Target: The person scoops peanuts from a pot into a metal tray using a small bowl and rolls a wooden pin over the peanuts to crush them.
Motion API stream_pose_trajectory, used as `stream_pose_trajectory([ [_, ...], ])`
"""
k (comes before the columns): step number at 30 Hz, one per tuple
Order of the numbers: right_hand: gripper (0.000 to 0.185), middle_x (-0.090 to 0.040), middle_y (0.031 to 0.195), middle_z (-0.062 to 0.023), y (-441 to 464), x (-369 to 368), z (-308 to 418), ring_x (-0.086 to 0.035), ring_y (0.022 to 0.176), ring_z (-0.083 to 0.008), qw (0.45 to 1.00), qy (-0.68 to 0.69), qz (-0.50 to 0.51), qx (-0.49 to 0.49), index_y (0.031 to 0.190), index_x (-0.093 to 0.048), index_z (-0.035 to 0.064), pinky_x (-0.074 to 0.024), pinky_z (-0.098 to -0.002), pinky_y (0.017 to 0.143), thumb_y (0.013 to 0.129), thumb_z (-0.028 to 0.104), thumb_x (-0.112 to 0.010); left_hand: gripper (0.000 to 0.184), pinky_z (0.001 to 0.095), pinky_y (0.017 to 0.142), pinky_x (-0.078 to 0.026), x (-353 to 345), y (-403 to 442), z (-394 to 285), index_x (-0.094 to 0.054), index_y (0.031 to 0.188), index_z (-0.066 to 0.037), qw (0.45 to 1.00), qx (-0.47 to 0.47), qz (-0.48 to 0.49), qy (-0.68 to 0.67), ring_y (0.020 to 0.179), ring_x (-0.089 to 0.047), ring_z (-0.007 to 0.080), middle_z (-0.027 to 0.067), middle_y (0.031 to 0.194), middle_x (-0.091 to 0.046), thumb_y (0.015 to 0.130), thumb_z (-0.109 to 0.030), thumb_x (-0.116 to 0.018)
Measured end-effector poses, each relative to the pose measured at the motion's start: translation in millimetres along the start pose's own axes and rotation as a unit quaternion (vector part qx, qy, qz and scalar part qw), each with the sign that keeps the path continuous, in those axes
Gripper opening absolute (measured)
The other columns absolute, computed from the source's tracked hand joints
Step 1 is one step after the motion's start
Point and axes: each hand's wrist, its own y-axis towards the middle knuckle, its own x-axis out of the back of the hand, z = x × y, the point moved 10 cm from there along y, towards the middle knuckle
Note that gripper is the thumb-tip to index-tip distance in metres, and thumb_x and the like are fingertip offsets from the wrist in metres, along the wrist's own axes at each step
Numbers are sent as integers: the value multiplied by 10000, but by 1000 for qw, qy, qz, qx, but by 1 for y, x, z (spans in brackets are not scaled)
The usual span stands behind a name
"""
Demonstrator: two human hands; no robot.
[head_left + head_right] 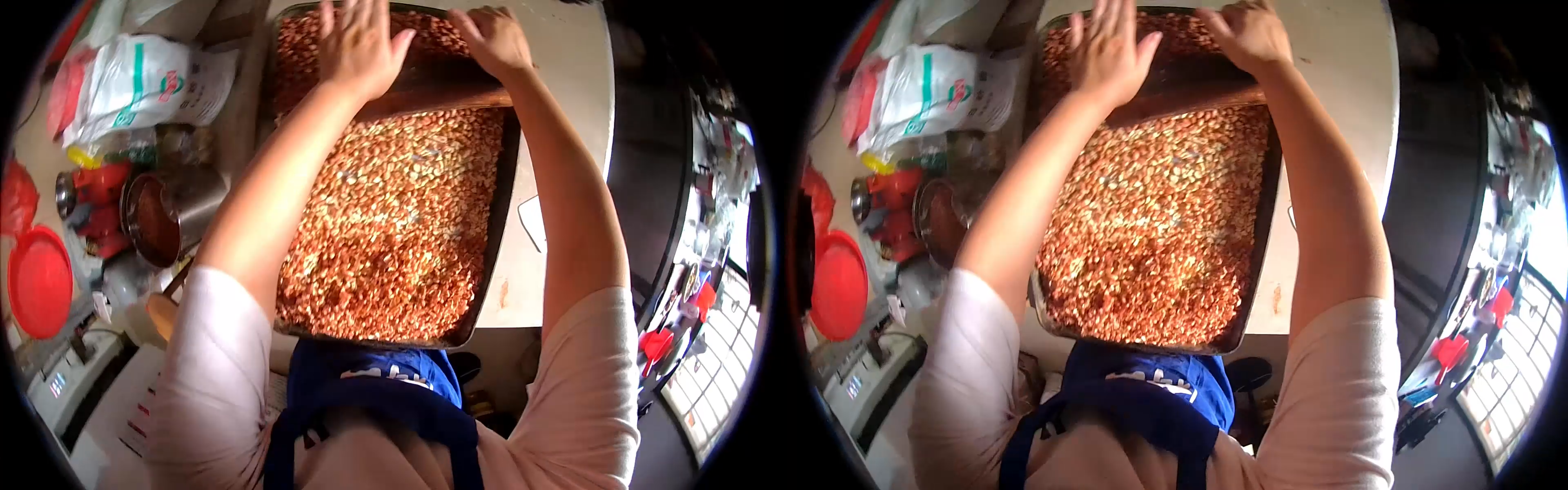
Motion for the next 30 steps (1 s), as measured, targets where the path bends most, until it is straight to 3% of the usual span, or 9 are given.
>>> stream_pose_trajectory([
  [2,755,-475,1428,-266,-27,-30,-11,-430,1331,-398,987,7,143,-67,1404,-454,30,-341,-508,1110,899,575,-592,808,519,1245,-35,-15,-16,-8,-214,1575,-8,996,-45,-76,-14,1545,-145,299,159,1657,-198,1032,-604,-263],
  [4,524,-705,953,-115,-59,-16,1,-627,1003,-346,997,-69,-18,38,927,-708,61,-491,-454,925,929,561,-550,837,542,1238,-53,-29,-54,-30,-225,1568,10,999,-45,-7,-20,1543,-157,304,154,1657,-208,1023,-625,-242],
  [11,565,-457,1382,-131,-202,-23,31,-480,1234,-346,993,-67,-60,78,1308,-517,94,-348,-553,1081,888,460,-615,856,465,1212,-207,-10,-185,-86,-312,1534,42,977,-161,133,37,1516,-242,302,184,1624,-287,1016,-636,-244],
  [18,705,-642,1247,-154,-31,-47,-6,-591,1148,-334,992,-122,-42,-7,1210,-627,98,-425,-507,968,869,708,-534,993,529,1240,-36,-36,-30,5,-166,1580,8,1000,-15,9,-22,1560,-33,285,168,1672,-112,955,-763,-182],
  [19,704,-599,1275,-205,-26,-41,-5,-544,1189,-360,995,-76,-1,-61,1249,-578,54,-399,-501,1013,882,655,-557,897,488,1252,28,-33,-13,20,-121,1569,60,983,101,151,-7,1561,-20,288,222,1664,-84,1002,-589,-367],
  [22,714,-629,1239,-143,-41,-29,4,-572,1202,-329,992,-105,-61,-19,1254,-582,81,-425,-512,1004,886,692,-556,1069,540,1237,-32,-28,-33,1,-144,1586,-2,998,5,-21,-52,1558,-43,287,175,1671,-99,908,-828,-187],
  [25,750,-601,1323,-144,-126,-17,18,-549,1250,-296,989,-111,-95,38,1271,-590,85,-372,-525,1078,817,682,-623,1097,547,1235,-89,-39,-101,-49,-152,1596,-57,969,-69,179,153,1549,-99,307,92,1677,-146,861,-870,-96],
  [28,869,-571,1363,-134,-164,-1,44,-495,1325,-269,997,-63,3,48,1368,-508,97,-257,-513,1195,698,551,-826,949,519,1200,-253,-38,-138,-65,-172,1596,-96,971,-99,202,76,1451,-339,324,147,1598,-329,901,-510,-670],
  [30,964,-573,1360,-122,-153,-18,34,-499,1332,-261,986,-147,66,30,1400,-461,106,-230,-494,1220,617,460,-899,977,513,1169,-317,-45,-128,-58,-204,1578,-82,967,-109,216,79,1395,-413,334,160,1533,-407,846,-392,-771],
])
